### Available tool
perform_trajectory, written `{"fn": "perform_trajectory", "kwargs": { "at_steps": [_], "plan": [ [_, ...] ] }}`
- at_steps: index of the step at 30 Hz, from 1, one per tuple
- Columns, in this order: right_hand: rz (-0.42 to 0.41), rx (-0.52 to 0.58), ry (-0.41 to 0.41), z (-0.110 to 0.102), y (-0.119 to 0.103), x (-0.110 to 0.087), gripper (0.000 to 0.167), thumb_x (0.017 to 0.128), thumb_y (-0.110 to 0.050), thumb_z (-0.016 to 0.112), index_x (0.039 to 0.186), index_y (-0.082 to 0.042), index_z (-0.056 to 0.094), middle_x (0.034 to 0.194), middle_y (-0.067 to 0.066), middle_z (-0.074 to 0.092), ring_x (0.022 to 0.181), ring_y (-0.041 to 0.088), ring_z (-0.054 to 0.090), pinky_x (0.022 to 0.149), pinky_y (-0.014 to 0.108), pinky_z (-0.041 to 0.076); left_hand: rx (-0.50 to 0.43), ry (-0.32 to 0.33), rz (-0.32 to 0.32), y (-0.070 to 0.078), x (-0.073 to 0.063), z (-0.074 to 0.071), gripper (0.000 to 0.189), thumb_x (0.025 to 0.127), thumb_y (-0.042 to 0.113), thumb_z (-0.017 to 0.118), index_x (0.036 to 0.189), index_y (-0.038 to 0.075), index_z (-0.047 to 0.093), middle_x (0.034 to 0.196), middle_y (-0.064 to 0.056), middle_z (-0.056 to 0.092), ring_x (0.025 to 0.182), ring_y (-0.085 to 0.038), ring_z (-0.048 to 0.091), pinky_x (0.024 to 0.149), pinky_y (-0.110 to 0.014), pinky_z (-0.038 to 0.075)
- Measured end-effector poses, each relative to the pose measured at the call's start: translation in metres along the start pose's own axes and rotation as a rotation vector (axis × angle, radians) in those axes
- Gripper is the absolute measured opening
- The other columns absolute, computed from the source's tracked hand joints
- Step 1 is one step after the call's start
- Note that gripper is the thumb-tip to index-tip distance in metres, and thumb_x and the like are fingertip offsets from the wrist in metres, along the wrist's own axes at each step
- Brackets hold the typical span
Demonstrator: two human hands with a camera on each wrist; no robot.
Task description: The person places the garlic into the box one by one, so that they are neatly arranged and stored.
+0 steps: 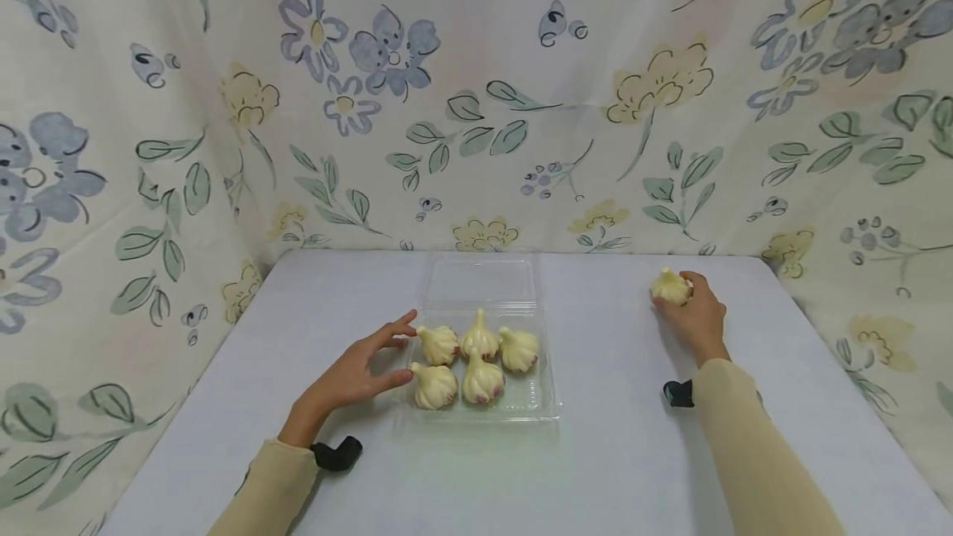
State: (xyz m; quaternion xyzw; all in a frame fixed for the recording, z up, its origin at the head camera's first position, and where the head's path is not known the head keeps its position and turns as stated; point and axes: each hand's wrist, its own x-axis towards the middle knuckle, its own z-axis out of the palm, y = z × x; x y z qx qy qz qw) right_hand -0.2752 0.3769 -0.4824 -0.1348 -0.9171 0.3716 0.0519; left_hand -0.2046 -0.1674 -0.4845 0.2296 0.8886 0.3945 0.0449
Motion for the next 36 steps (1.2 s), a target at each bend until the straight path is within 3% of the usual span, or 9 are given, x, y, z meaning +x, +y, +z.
{"fn": "perform_trajectory", "kwargs": {
  "at_steps": [5,10,18,24,29,36],
  "plan": [
    [0.005,0.015,-0.004,-0.001,0.003,0.001,0.081,0.100,-0.033,0.064,0.158,0.003,0.021,0.153,0.040,0.032,0.137,0.056,0.034,0.107,0.068,0.033,0.004,-0.006,-0.003,-0.002,0.001,0.001,0.084,0.090,0.050,0.073,0.159,0.045,0.025,0.147,0.010,0.055,0.136,-0.028,0.057,0.109,-0.067,0.040],
    [-0.017,0.032,0.020,-0.002,0.003,-0.001,0.080,0.100,-0.036,0.063,0.157,0.003,0.023,0.149,0.040,0.036,0.131,0.054,0.039,0.097,0.061,0.040,0.001,-0.004,0.000,-0.002,0.002,0.001,0.083,0.090,0.050,0.073,0.159,0.044,0.027,0.148,0.009,0.055,0.136,-0.028,0.057,0.109,-0.067,0.040],
    [-0.009,0.028,0.071,-0.003,0.002,-0.008,0.084,0.099,-0.047,0.061,0.157,0.003,0.027,0.143,0.037,0.044,0.115,0.045,0.050,0.072,0.029,0.040,-0.001,-0.001,0.002,-0.003,0.002,0.001,0.082,0.090,0.051,0.073,0.158,0.044,0.028,0.148,0.012,0.054,0.135,-0.026,0.058,0.109,-0.066,0.041],
    [-0.039,0.049,0.079,-0.002,-0.002,-0.014,0.084,0.098,-0.048,0.062,0.157,0.002,0.029,0.140,0.037,0.047,0.106,0.040,0.056,0.063,0.018,0.041,-0.002,-0.001,0.003,-0.004,0.001,0.001,0.083,0.090,0.051,0.073,0.158,0.046,0.027,0.148,0.012,0.054,0.135,-0.026,0.057,0.108,-0.066,0.041],
    [-0.052,0.090,0.064,-0.001,-0.006,-0.019,0.087,0.096,-0.053,0.063,0.159,-0.004,0.028,0.144,0.035,0.046,0.105,0.033,0.057,0.058,0.015,0.048,0.006,-0.002,-0.003,-0.004,0.001,0.002,0.084,0.089,0.052,0.073,0.158,0.047,0.025,0.147,0.012,0.055,0.135,-0.026,0.058,0.109,-0.066,0.041],
    [-0.091,0.117,0.024,-0.001,-0.017,-0.022,0.089,0.095,-0.057,0.062,0.160,-0.006,0.029,0.144,0.032,0.050,0.100,0.018,0.055,0.061,0.017,0.053,0.017,0.001,-0.003,-0.004,0.002,0.002,0.086,0.089,0.053,0.073,0.159,0.046,0.024,0.148,0.010,0.055,0.135,-0.027,0.058,0.109,-0.067,0.040]
  ]
}}
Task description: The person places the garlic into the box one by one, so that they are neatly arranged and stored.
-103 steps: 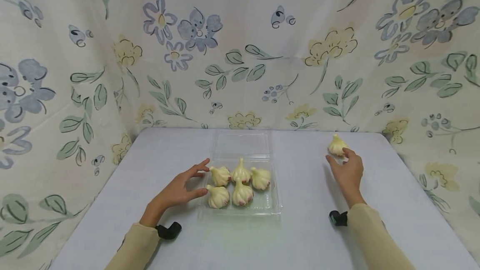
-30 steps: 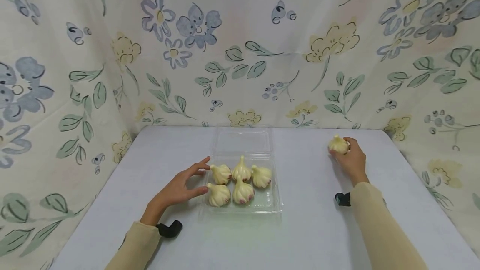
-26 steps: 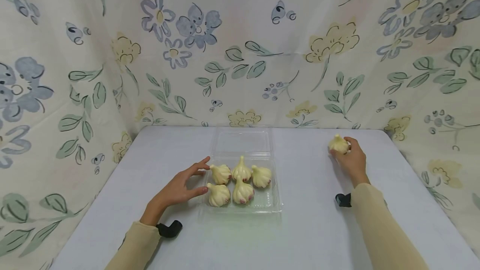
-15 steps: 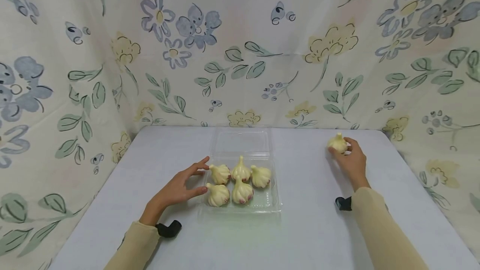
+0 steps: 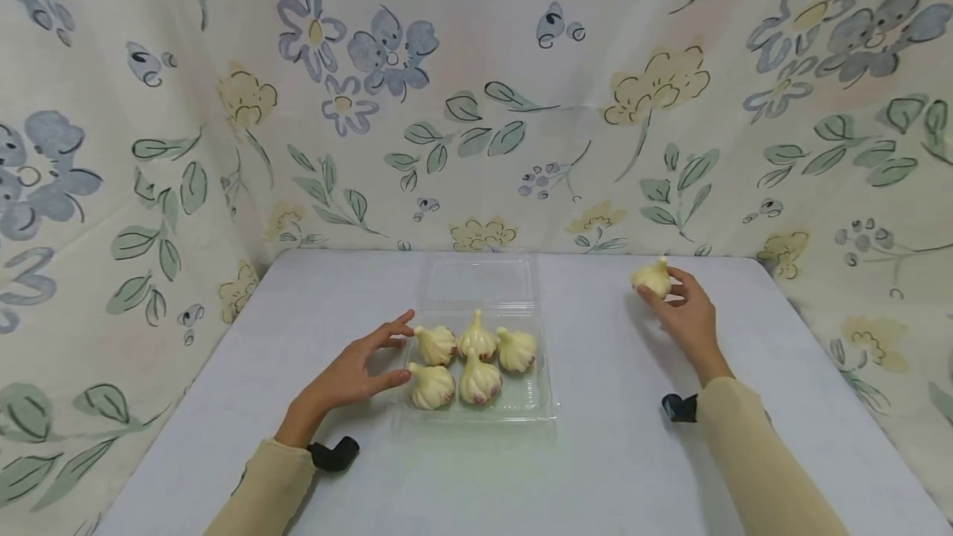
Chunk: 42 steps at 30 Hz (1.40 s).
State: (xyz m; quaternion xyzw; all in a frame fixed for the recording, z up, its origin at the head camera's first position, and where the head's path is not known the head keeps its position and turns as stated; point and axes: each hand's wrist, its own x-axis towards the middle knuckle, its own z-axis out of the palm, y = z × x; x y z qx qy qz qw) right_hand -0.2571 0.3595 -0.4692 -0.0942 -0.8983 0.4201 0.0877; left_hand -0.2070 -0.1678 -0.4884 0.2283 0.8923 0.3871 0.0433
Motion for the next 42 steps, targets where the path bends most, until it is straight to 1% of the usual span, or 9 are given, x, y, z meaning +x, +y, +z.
{"fn": "perform_trajectory", "kwargs": {
  "at_steps": [7,10,12,18,21,23,32,38,42],
  "plan": [
    [-0.045,0.064,-0.066,0.001,-0.012,-0.004,0.087,0.097,-0.054,0.062,0.160,-0.006,0.027,0.140,0.028,0.054,0.089,-0.009,0.052,0.067,0.018,0.056,0.004,0.004,0.000,-0.001,0.000,0.000,0.085,0.089,0.053,0.073,0.159,0.047,0.025,0.148,0.012,0.054,0.134,-0.026,0.058,0.109,-0.067,0.041],
    [-0.093,0.094,-0.079,0.001,-0.016,-0.006,0.082,0.098,-0.048,0.064,0.159,-0.005,0.029,0.132,0.019,0.059,0.085,-0.016,0.053,0.068,0.018,0.055,0.000,0.004,0.002,-0.001,-0.001,-0.001,0.085,0.089,0.053,0.073,0.159,0.047,0.025,0.148,0.012,0.054,0.134,-0.026,0.058,0.108,-0.067,0.040],
    [-0.125,0.101,-0.076,0.002,-0.019,-0.008,0.079,0.098,-0.044,0.066,0.158,-0.004,0.033,0.123,0.008,0.062,0.086,-0.016,0.054,0.068,0.017,0.054,-0.002,0.004,0.002,0.000,-0.001,-0.001,0.084,0.089,0.053,0.073,0.158,0.047,0.025,0.149,0.012,0.054,0.134,-0.026,0.058,0.108,-0.067,0.041],
    [-0.180,0.092,-0.078,0.005,-0.028,-0.013,0.070,0.098,-0.039,0.068,0.154,-0.007,0.041,0.114,-0.006,0.062,0.090,-0.008,0.054,0.069,0.016,0.054,-0.006,0.006,-0.002,0.001,-0.001,-0.002,0.084,0.089,0.053,0.073,0.158,0.048,0.025,0.148,0.012,0.054,0.135,-0.026,0.058,0.109,-0.067,0.040],
    [-0.199,0.091,-0.078,0.007,-0.031,-0.016,0.068,0.097,-0.037,0.069,0.153,-0.008,0.044,0.105,-0.023,0.057,0.091,-0.007,0.055,0.069,0.016,0.054,-0.002,0.008,-0.001,0.001,0.000,-0.002,0.085,0.089,0.053,0.073,0.158,0.049,0.024,0.148,0.011,0.055,0.135,-0.027,0.058,0.110,-0.067,0.039],
    [-0.217,0.092,-0.081,0.008,-0.035,-0.018,0.066,0.097,-0.036,0.070,0.152,-0.008,0.045,0.103,-0.028,0.057,0.091,-0.007,0.055,0.069,0.015,0.052,-0.001,0.009,0.002,0.000,0.000,-0.001,0.085,0.089,0.053,0.073,0.159,0.049,0.023,0.148,0.010,0.055,0.135,-0.027,0.058,0.110,-0.068,0.039],
    [-0.294,0.134,-0.114,0.012,-0.048,-0.029,0.062,0.097,-0.026,0.072,0.150,-0.006,0.047,0.098,-0.026,0.065,0.089,-0.006,0.059,0.071,0.014,0.052,-0.014,0.007,0.002,0.000,0.000,-0.001,0.087,0.089,0.052,0.074,0.159,0.047,0.023,0.147,0.011,0.056,0.135,-0.027,0.058,0.109,-0.067,0.039],
    [-0.307,0.111,-0.149,0.015,-0.052,-0.035,0.064,0.096,-0.030,0.072,0.151,-0.008,0.047,0.099,-0.018,0.068,0.091,-0.005,0.060,0.072,0.016,0.053,-0.005,0.004,-0.006,0.001,-0.001,0.000,0.087,0.089,0.053,0.073,0.159,0.047,0.023,0.147,0.010,0.056,0.135,-0.028,0.058,0.110,-0.068,0.039],
    [-0.311,0.101,-0.168,0.017,-0.054,-0.038,0.066,0.096,-0.032,0.072,0.152,-0.009,0.046,0.100,-0.018,0.067,0.092,-0.005,0.061,0.073,0.018,0.053,0.002,0.004,-0.011,0.001,-0.001,0.000,0.086,0.089,0.054,0.073,0.159,0.047,0.023,0.147,0.010,0.056,0.135,-0.027,0.058,0.110,-0.068,0.039]
  ]
}}
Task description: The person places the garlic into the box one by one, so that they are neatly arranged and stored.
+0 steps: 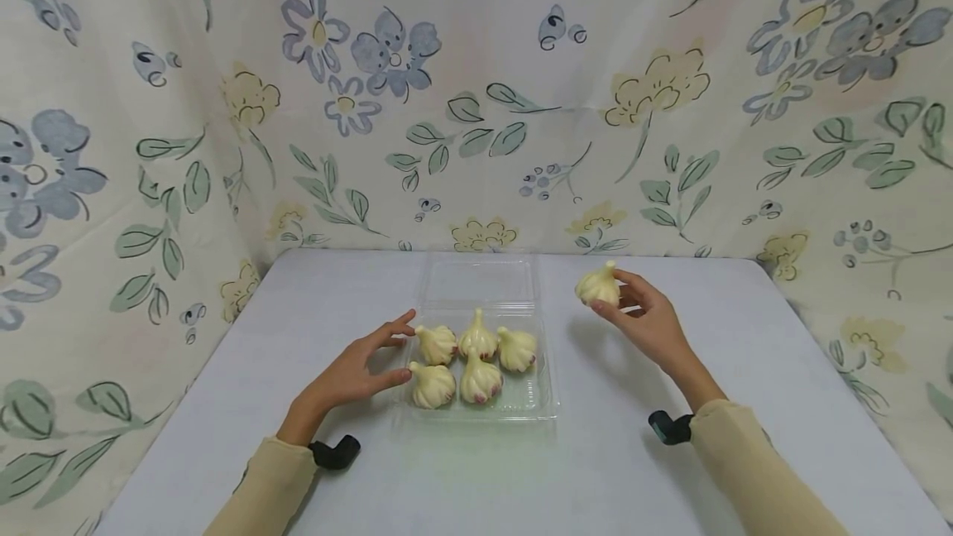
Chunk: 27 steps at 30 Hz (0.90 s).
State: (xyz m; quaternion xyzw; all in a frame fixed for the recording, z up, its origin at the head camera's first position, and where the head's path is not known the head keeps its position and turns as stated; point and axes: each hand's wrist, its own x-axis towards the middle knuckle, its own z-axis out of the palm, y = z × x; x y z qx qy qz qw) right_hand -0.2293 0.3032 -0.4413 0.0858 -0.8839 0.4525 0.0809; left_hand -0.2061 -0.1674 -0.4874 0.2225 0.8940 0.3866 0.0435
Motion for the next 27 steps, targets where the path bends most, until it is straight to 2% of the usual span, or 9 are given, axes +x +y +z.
{"fn": "perform_trajectory", "kwargs": {
  "at_steps": [3,9,12,17,23,27],
  "plan": [
    [0.000,0.003,-0.012,0.002,-0.002,-0.002,0.067,0.096,-0.032,0.072,0.153,-0.009,0.045,0.102,-0.016,0.067,0.092,-0.002,0.063,0.073,0.019,0.054,0.002,-0.001,0.000,0.000,0.000,0.000,0.086,0.089,0.053,0.073,0.159,0.047,0.024,0.147,0.010,0.056,0.135,-0.027,0.058,0.109,-0.068,0.039],
    [0.020,-0.010,-0.039,0.007,-0.008,-0.008,0.068,0.097,-0.035,0.071,0.154,-0.011,0.043,0.114,0.008,0.069,0.093,0.007,0.064,0.075,0.021,0.054,0.000,0.000,0.007,0.000,0.000,0.000,0.085,0.089,0.053,0.073,0.159,0.046,0.025,0.147,0.010,0.056,0.135,-0.028,0.058,0.109,-0.067,0.040],
    [0.025,-0.038,-0.058,0.011,-0.010,-0.010,0.069,0.096,-0.037,0.071,0.154,-0.012,0.043,0.120,0.014,0.069,0.093,0.008,0.064,0.077,0.021,0.053,-0.006,0.001,0.008,0.000,0.000,0.000,0.086,0.089,0.053,0.073,0.159,0.046,0.025,0.147,0.010,0.056,0.135,-0.028,0.058,0.109,-0.067,0.039],
    [0.007,-0.044,-0.065,0.018,-0.013,-0.014,0.066,0.096,-0.035,0.072,0.152,-0.012,0.046,0.121,0.013,0.070,0.095,0.011,0.063,0.080,0.022,0.052,-0.011,0.004,0.009,0.000,0.000,0.000,0.086,0.089,0.053,0.074,0.159,0.046,0.025,0.147,0.010,0.056,0.135,-0.028,0.058,0.110,-0.068,0.039],
    [-0.064,-0.020,-0.048,0.024,-0.014,-0.019,0.061,0.095,-0.026,0.074,0.148,-0.010,0.050,0.117,0.012,0.071,0.095,0.001,0.060,0.081,0.020,0.052,-0.012,0.003,0.007,0.000,0.000,0.000,0.086,0.089,0.053,0.073,0.159,0.047,0.024,0.147,0.010,0.056,0.135,-0.028,0.057,0.110,-0.068,0.039],
    [-0.099,0.014,-0.047,0.028,-0.017,-0.021,0.057,0.094,-0.022,0.076,0.145,-0.011,0.054,0.113,0.005,0.071,0.094,0.001,0.061,0.081,0.020,0.052,-0.011,0.004,0.009,0.000,0.000,0.000,0.086,0.089,0.053,0.074,0.159,0.047,0.024,0.147,0.009,0.056,0.135,-0.028,0.058,0.109,-0.068,0.039]
  ]
}}
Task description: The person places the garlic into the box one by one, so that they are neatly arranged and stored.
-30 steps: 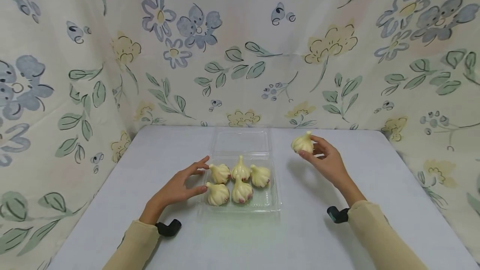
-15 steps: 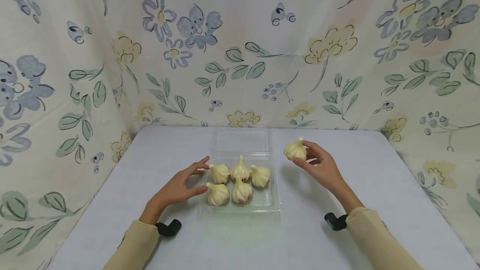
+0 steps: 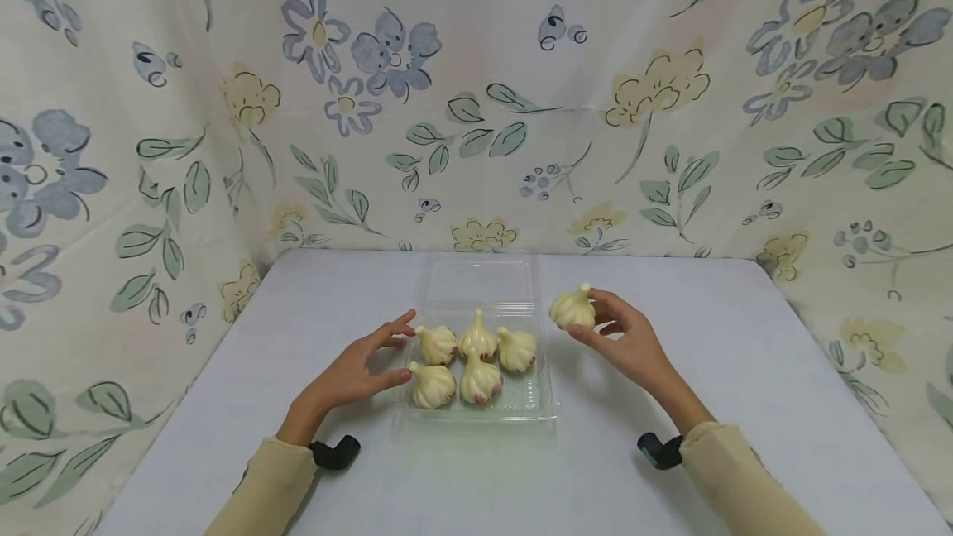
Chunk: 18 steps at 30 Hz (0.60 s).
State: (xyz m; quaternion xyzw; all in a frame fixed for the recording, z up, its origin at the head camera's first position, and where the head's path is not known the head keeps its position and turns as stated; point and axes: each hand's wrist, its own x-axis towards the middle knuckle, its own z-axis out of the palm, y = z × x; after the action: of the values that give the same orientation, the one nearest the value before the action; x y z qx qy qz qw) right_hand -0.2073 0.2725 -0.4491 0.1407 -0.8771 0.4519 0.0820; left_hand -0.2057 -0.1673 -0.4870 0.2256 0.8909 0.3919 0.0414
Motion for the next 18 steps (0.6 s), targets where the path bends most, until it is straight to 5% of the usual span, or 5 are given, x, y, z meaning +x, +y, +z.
{"fn": "perform_trajectory", "kwargs": {
  "at_steps": [18],
  "plan": [
    [-0.052,-0.005,-0.021,0.017,-0.013,-0.010,0.052,0.090,-0.020,0.079,0.138,-0.012,0.060,0.118,0.000,0.064,0.101,0.002,0.057,0.085,0.024,0.052,0.000,-0.005,0.004,0.002,-0.001,-0.001,0.085,0.090,0.051,0.073,0.159,0.045,0.025,0.147,0.007,0.056,0.135,-0.029,0.058,0.108,-0.069,0.040]
  ]
}}
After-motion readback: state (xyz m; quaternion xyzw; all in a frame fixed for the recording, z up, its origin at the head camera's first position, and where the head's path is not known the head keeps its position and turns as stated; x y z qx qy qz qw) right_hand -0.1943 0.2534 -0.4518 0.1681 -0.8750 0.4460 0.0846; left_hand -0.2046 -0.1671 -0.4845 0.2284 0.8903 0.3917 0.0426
